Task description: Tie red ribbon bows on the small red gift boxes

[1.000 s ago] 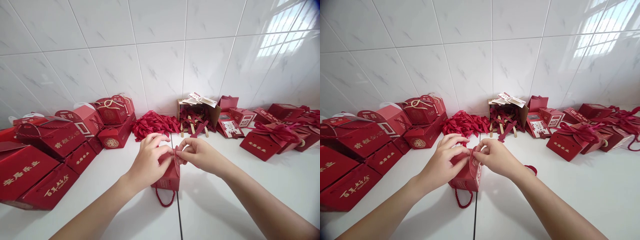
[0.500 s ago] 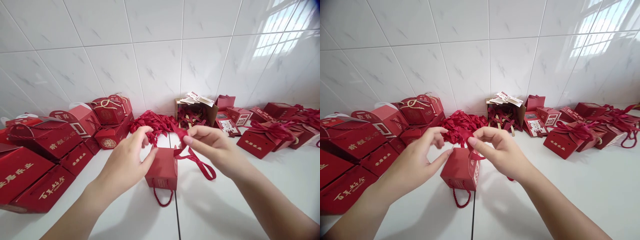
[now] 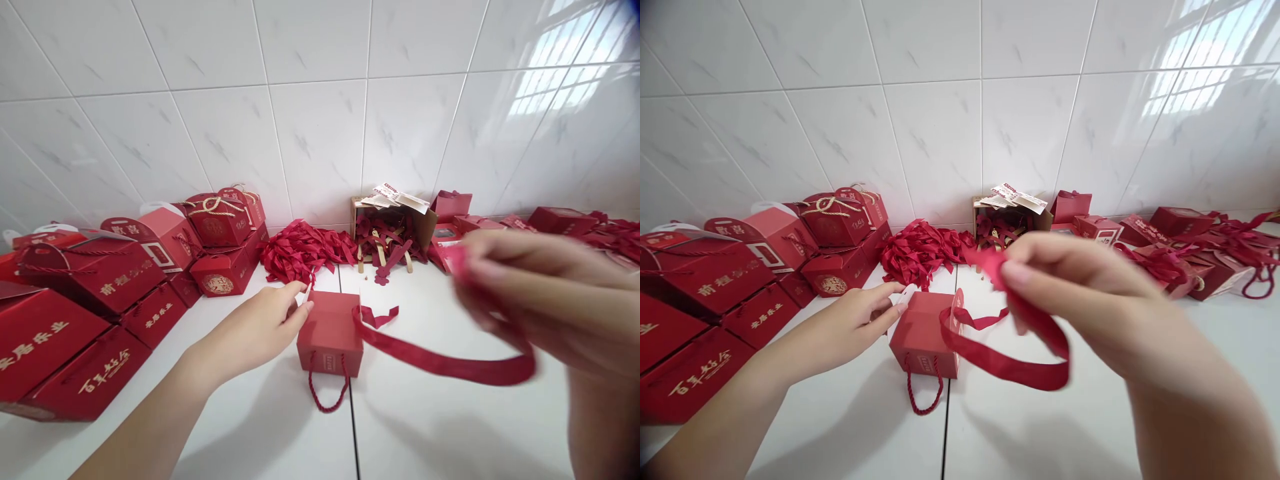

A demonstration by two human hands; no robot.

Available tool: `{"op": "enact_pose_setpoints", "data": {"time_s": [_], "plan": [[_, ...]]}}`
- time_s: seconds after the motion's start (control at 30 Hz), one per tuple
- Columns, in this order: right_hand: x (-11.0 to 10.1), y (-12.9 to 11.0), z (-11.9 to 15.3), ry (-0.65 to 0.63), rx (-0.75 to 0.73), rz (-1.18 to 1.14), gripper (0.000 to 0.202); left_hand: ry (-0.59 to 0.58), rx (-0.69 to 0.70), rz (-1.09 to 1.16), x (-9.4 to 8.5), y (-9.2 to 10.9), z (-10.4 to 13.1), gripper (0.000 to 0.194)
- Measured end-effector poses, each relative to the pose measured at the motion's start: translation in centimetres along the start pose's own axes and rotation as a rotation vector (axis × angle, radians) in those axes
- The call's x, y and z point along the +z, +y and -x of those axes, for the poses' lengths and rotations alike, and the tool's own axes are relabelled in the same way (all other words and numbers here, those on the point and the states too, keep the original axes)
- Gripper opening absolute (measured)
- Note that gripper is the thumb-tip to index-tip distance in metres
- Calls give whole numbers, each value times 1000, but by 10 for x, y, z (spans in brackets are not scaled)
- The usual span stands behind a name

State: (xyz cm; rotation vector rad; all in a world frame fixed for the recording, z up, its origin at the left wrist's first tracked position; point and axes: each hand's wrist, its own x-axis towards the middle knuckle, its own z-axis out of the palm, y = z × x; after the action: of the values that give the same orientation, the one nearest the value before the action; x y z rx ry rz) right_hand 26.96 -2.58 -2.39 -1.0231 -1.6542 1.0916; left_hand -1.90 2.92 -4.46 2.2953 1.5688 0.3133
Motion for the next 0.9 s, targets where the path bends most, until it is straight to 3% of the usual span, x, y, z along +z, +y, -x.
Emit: {"op": "enact_pose_setpoints", "data": {"time_s": [0.1, 0.2, 0.33, 0.57, 0.9], "plan": [[31, 9, -24, -190, 137, 33, 26, -28, 34, 118, 4, 5, 0, 38], [55, 29, -45, -267, 229, -25, 29, -56, 57, 206, 9, 9, 1, 39], [73, 46, -52, -321, 285, -81, 27, -83, 91, 248, 12, 9, 1, 37], [75, 42, -50, -192, 384, -49, 19, -100, 83, 270, 10, 10, 1, 36], [76, 42, -49, -218, 352, -91, 22, -109, 35, 271, 13, 5, 2, 53]]}}
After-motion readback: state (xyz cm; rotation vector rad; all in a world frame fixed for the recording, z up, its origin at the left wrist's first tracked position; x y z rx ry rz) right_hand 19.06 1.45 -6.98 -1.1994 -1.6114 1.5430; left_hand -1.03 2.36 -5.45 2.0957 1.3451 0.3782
